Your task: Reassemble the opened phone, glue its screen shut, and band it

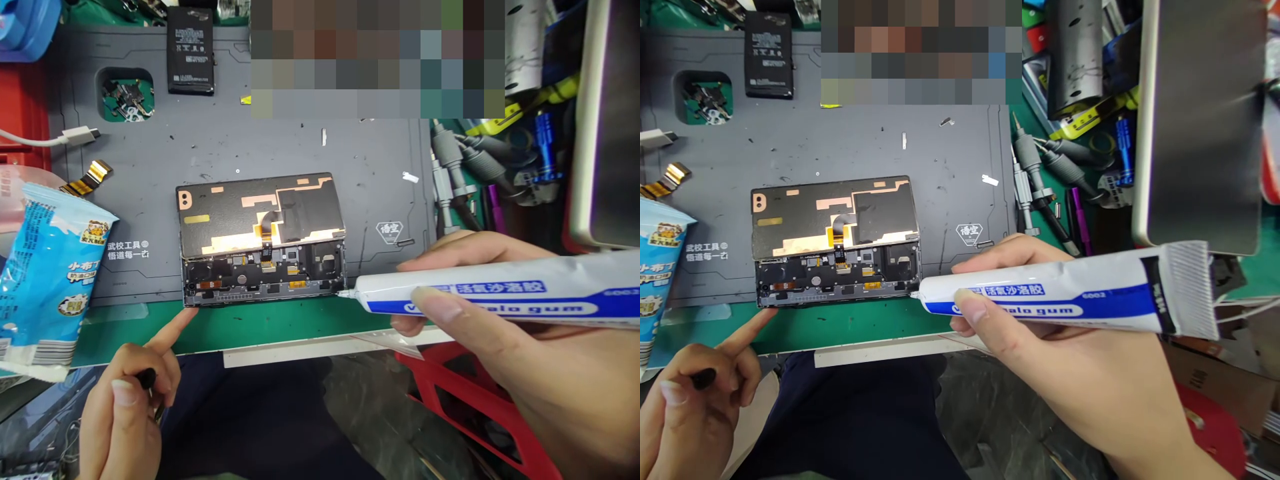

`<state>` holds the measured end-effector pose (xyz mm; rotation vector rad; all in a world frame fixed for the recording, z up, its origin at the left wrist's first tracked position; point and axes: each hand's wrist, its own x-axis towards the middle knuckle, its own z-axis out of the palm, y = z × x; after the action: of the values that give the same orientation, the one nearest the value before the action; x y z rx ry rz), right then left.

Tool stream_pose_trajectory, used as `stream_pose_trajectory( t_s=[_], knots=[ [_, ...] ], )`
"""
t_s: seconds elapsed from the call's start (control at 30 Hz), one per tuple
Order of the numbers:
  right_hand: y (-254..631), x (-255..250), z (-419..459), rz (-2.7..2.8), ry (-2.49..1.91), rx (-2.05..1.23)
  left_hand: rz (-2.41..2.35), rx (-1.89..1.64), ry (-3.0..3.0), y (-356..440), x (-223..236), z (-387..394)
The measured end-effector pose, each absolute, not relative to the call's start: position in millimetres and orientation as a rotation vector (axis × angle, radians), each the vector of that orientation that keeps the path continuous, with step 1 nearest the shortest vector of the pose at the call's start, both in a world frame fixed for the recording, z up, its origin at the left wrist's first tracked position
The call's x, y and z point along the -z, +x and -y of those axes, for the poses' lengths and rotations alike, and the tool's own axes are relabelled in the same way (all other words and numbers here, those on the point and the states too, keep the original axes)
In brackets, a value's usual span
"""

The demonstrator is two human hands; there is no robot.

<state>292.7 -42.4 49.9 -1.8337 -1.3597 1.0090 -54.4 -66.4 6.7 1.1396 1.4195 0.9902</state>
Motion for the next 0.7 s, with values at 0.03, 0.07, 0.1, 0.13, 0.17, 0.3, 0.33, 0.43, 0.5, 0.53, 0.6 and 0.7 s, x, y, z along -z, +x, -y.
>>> stream_pose_trajectory(
  t_s=[0.03,0.07,0.1,0.13,0.17,0.3,0.33,0.43,0.5,0.53,0.6,0.7],
  knots=[
    [293.0,-50.2,42.2,1.355,-1.834,-1.014,-1.378,-0.979,1.161,-54.7,-6.7,66.6],
    [293.2,-50.4,42.1,1.351,-1.834,-1.016,-1.347,-0.967,1.178,-55.1,-6.7,66.7],
    [293.4,-50.5,42.0,1.347,-1.837,-1.019,-1.330,-0.955,1.186,-55.5,-6.8,66.8],
    [293.6,-50.5,42.0,1.345,-1.843,-1.017,-1.335,-0.948,1.183,-56.0,-7.0,66.8],
    [293.9,-50.5,42.1,1.343,-1.850,-1.015,-1.347,-0.939,1.176,-56.2,-7.2,66.6],
    [294.7,-51.6,42.5,1.326,-1.861,-1.008,-1.363,-0.941,1.193,-55.2,-8.1,64.9],
    [294.8,-52.3,42.6,1.320,-1.861,-1.007,-1.363,-0.949,1.201,-54.9,-8.2,64.6],
    [295.4,-54.2,42.4,1.312,-1.878,-1.003,-1.388,-0.945,1.199,-55.0,-7.6,65.0],
    [296.6,-55.1,41.8,1.328,-1.885,-0.997,-1.416,-0.928,1.183,-55.1,-7.6,65.2],
    [297.5,-55.5,41.2,1.341,-1.885,-0.995,-1.425,-0.930,1.175,-54.6,-7.8,64.9],
    [299.4,-56.3,39.7,1.381,-1.881,-0.985,-1.437,-0.944,1.165,-52.6,-8.7,63.2],
    [302.0,-58.5,36.3,1.452,-1.876,-0.962,-1.453,-0.960,1.147,-48.0,-10.4,59.5]
  ],
)
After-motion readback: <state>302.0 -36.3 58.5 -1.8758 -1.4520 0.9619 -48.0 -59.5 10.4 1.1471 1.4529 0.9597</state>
